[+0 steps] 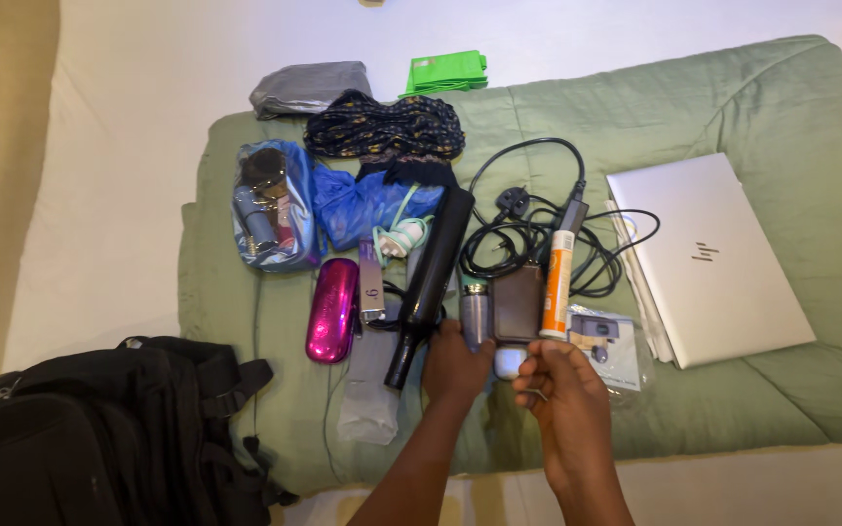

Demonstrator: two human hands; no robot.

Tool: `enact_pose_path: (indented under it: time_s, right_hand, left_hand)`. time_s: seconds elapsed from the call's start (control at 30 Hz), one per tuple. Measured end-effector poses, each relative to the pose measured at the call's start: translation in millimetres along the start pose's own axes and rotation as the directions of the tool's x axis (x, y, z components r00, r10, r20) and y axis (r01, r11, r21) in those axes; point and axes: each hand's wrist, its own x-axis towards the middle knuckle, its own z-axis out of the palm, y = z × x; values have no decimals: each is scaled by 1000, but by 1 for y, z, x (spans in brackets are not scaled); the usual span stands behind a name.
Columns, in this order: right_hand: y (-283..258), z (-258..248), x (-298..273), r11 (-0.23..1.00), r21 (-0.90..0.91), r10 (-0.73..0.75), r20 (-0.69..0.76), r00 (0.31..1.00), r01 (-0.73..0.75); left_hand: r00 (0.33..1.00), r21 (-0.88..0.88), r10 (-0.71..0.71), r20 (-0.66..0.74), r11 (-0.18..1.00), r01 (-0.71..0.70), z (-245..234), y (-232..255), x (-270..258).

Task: The person organizes various items on a bed, including a notebook, a plastic bag, a small bottle, and a pink case. They pick up each item, briefly inspect it, and place it on a nearby floor area.

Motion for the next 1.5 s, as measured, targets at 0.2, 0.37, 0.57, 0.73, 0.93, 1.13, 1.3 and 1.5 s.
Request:
enact_pose_path:
  time_s: [0.2, 0.37, 0.57, 0.73, 0.93, 1.13, 1.3, 1.5]
  right_hand:
    - [-6, 14, -3, 999, -45, -10, -39, 999, 8]
    - [0, 33, -9, 943, -327, -101, -104, 989, 61]
    - [9, 52, -18, 937, -337, -92, 4, 996, 88]
    - [2, 62, -20, 953, -255, -167, -3, 986, 160]
    - [1, 58, -29, 970, -204, -134, -6, 991, 130]
    - [14, 39, -38, 975, -202, -112, -72, 991, 96]
    - [18, 21, -54, 984, -140, -121, -95, 988, 107]
    - [6, 5, -70, 996, -36, -84, -177, 981, 78]
  left_hand:
    - [956, -150, -87, 281, 980, 134, -38, -3, -6]
    - [900, -567, 123, 419, 809, 154, -63, -24, -40]
    - [721, -498, 532, 445, 816, -294, -80, -29, -27]
    - [928, -403, 280, -245, 842, -360, -81, -19, 35]
    - [884, -81, 415, -217, 894, -440, -51, -14, 51]
    - [825, 100, 462, -325, 884, -456, -38, -5, 38]
    - [959, 226, 142, -246, 970, -86, -44, 25, 77]
    - [996, 256, 54, 67, 964, -69, -77, 9, 110]
